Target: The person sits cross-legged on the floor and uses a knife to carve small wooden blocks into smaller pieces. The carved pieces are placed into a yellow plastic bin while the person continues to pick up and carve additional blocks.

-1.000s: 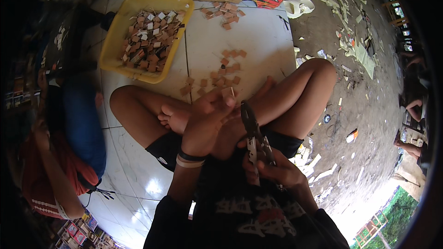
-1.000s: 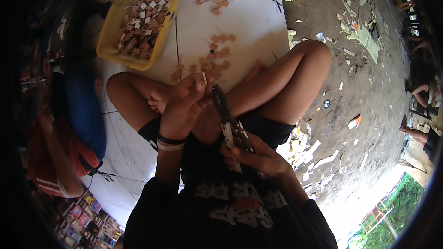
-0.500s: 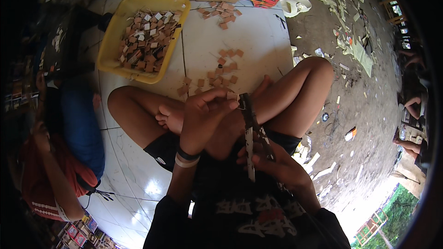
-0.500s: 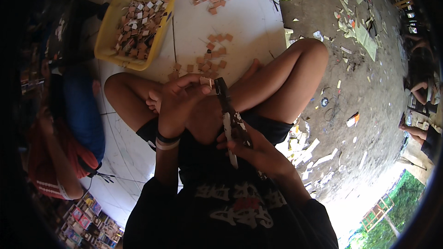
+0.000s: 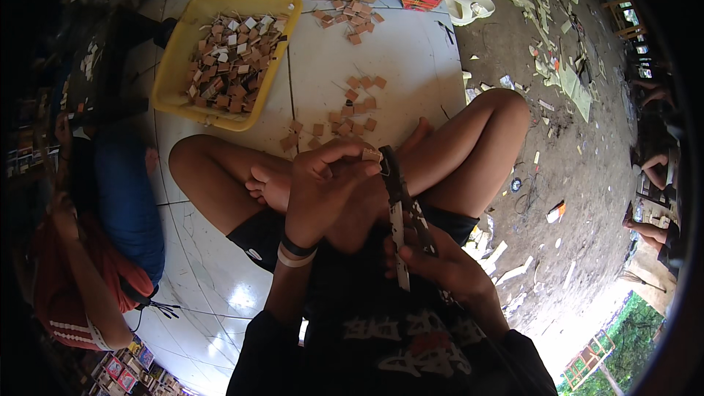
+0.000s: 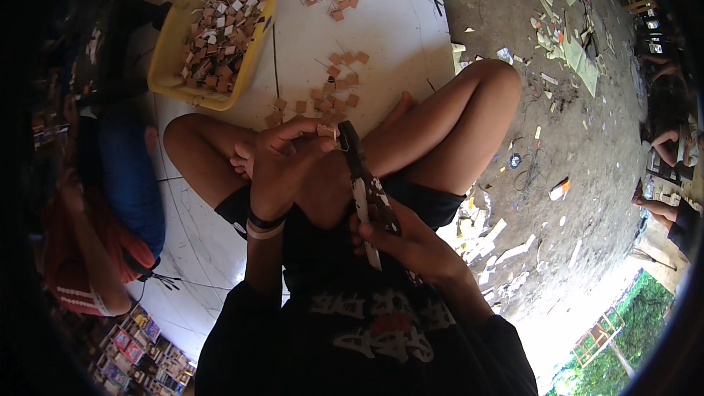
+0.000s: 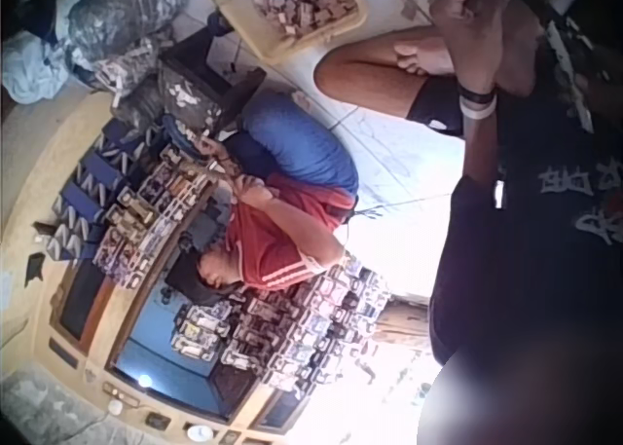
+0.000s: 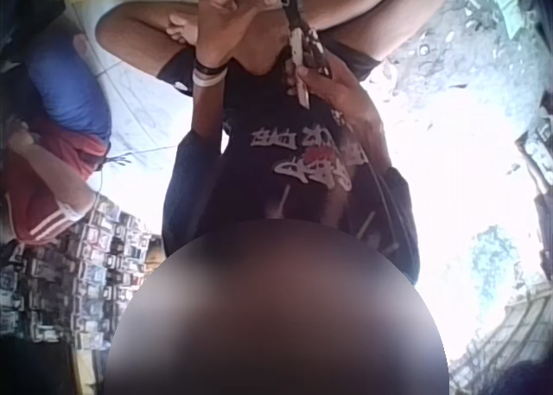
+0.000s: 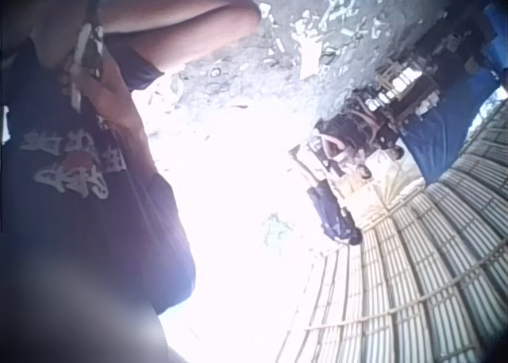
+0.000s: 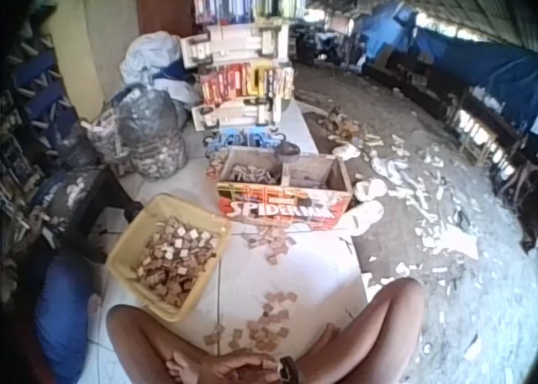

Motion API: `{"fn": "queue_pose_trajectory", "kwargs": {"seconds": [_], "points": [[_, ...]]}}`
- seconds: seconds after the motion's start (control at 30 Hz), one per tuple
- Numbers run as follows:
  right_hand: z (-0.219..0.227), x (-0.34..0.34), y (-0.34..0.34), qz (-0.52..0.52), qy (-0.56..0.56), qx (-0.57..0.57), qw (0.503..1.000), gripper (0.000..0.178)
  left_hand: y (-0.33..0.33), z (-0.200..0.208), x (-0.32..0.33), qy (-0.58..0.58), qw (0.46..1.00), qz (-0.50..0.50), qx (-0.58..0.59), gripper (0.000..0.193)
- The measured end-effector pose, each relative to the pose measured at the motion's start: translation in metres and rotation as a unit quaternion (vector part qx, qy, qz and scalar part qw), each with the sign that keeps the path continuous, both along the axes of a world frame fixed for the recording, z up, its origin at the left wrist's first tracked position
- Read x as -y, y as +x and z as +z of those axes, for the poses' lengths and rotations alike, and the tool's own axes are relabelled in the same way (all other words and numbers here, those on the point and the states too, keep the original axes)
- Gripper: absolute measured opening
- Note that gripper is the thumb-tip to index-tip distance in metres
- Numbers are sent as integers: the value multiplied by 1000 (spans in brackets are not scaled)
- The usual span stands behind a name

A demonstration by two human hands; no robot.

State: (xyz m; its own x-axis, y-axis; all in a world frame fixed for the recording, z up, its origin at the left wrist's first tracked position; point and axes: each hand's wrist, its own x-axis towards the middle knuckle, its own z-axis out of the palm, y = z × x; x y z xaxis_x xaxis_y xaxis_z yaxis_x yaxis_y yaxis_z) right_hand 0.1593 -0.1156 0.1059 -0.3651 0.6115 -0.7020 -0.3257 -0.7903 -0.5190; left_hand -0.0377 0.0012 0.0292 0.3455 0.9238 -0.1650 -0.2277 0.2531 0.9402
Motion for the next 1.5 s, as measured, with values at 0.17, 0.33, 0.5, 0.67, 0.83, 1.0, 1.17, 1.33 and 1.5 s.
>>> {"fn": "queue_pose_trajectory", "kwargs": {"seconds": [0.17, 0.33, 0.5, 0.67, 0.83, 1.0, 1.17, 1.33, 1.5], "points": [[-9, 1, -1, 20, -2, 21, 1000, 52, 1, -1, 1, -2, 1000, 2, 8, 20], [-33, 9, -11, 8, 37, 11, 999, 31, 1, -1, -1, 15, 1000, -17, 5, 19], [-44, 21, -8, 41, 109, 174, 978, 27, 4, 4, 6, 28, 999, -16, 4, 17], [-54, 17, -7, -6, 112, 271, 956, 48, 0, -5, -3, 10, 985, -68, -156, 16], [-48, 13, 8, -20, 96, 256, 962, 62, 19, -33, -30, 32, 965, -17, -259, 19], [-43, 15, 12, -43, 92, 244, 964, 62, 31, -58, -60, 76, 975, 136, -159, 20], [-48, 16, 10, -42, 91, 236, 967, 59, 35, -99, -85, 140, 926, -11, -349, 21], [-50, 17, 9, -23, 101, 227, 968, 63, 49, -127, -88, 305, 813, -58, -493, 15], [-44, 19, 9, -21, 95, 229, 969, 62, 29, -88, -78, 249, 883, -37, -395, 13]]}}
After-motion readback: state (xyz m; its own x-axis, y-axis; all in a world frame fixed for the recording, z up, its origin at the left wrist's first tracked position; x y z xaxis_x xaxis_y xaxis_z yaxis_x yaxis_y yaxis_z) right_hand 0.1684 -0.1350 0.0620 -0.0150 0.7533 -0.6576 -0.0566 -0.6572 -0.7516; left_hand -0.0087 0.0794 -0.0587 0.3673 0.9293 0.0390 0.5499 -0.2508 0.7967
